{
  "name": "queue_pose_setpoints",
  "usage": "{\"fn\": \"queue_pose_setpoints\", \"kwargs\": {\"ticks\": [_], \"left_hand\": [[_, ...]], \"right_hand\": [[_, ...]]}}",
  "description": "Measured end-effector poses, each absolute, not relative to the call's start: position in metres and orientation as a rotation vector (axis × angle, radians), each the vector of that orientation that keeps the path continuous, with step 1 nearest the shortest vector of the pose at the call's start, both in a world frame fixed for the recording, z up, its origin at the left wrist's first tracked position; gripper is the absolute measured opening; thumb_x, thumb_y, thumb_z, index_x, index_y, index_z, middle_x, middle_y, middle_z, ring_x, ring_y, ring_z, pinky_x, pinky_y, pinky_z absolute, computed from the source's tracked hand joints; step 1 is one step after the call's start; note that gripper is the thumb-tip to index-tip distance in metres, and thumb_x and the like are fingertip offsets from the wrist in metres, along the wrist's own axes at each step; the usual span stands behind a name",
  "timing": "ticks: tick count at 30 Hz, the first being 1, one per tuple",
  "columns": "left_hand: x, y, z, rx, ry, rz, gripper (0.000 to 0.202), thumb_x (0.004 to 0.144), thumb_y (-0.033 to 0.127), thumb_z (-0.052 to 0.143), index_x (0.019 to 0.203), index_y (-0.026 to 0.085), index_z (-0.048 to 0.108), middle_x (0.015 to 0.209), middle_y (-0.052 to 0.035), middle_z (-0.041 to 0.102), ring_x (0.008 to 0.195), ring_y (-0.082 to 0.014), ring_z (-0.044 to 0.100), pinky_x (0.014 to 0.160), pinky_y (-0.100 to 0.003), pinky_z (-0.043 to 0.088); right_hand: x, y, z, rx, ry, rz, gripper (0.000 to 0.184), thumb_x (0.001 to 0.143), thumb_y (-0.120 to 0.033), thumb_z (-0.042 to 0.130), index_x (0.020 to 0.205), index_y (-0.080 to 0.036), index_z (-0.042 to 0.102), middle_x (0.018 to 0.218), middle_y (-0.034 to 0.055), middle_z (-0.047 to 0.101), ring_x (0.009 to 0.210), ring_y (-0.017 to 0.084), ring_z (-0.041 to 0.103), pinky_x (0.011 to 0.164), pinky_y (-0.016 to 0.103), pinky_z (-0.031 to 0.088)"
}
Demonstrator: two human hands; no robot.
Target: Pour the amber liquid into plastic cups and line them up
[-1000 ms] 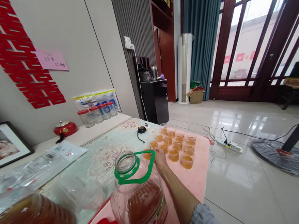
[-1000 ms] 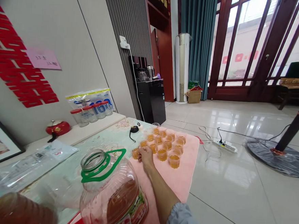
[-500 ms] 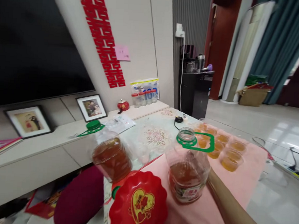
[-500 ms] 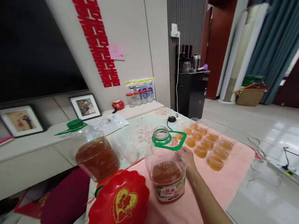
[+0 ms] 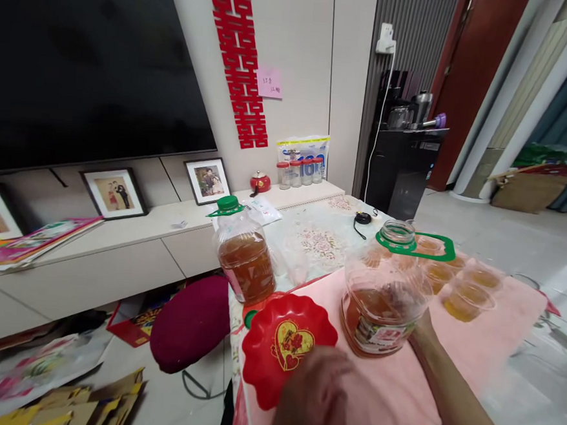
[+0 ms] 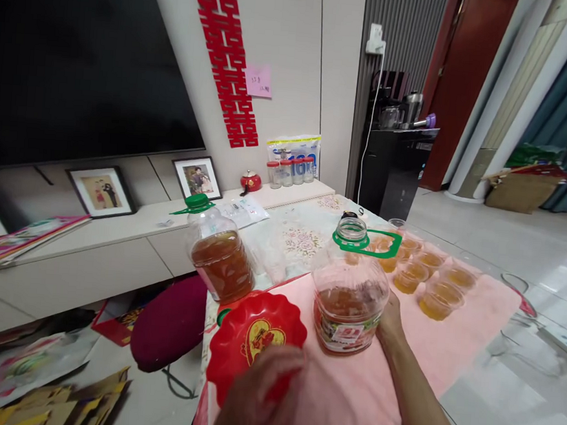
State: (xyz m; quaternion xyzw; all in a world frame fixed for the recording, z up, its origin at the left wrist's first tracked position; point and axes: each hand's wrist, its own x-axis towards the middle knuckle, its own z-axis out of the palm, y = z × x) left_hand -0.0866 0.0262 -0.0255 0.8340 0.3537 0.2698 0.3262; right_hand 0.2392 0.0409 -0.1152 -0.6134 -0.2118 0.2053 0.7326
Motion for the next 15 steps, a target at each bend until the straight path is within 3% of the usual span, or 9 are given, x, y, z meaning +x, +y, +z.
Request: {"fn": "queue_pose_setpoints", "kwargs": {"ticks": [3, 9, 12, 15], "left_hand": [[-0.094, 0.060, -0.007, 2.413, 0.890, 0.656, 0.040, 0.096, 0.013, 0.043, 0.126, 0.022, 0.068, 0.129, -0.0078, 0.070, 0.125, -0.0184, 0.066, 0.111, -0.037, 0.057], [-0.080, 0.140, 0.013, 2.578, 1.087, 0.472, 0.043, 0.095, 0.004, 0.042, 0.133, 0.013, 0.060, 0.133, -0.0124, 0.063, 0.123, -0.0204, 0.064, 0.111, -0.039, 0.056], [-0.060, 0.153, 0.020, 2.641, 1.208, 0.322, 0.040, 0.099, 0.008, 0.048, 0.138, 0.012, 0.056, 0.142, -0.0141, 0.058, 0.121, -0.0203, 0.065, 0.109, -0.041, 0.057], [-0.042, 0.161, 0.026, 2.656, 1.367, 0.159, 0.031, 0.102, 0.021, 0.057, 0.132, 0.011, 0.060, 0.142, -0.0147, 0.058, 0.111, -0.0196, 0.067, 0.098, -0.040, 0.061]], "right_hand": [[0.240, 0.042, -0.118, -1.340, -0.415, 0.483, 0.029, 0.102, -0.041, 0.070, 0.116, -0.015, 0.067, 0.106, 0.0035, 0.070, 0.084, 0.014, 0.068, 0.072, 0.031, 0.061], [0.238, 0.047, -0.118, -1.275, -0.405, 0.539, 0.028, 0.102, -0.040, 0.070, 0.116, -0.016, 0.067, 0.105, 0.0033, 0.070, 0.084, 0.014, 0.068, 0.073, 0.031, 0.061], [0.236, 0.046, -0.114, -1.249, -0.419, 0.527, 0.028, 0.102, -0.040, 0.070, 0.116, -0.016, 0.068, 0.106, 0.0037, 0.070, 0.085, 0.015, 0.069, 0.074, 0.031, 0.062], [0.233, 0.042, -0.107, -1.234, -0.434, 0.486, 0.029, 0.103, -0.041, 0.069, 0.117, -0.016, 0.068, 0.107, 0.0040, 0.070, 0.086, 0.015, 0.069, 0.074, 0.032, 0.062]]}}
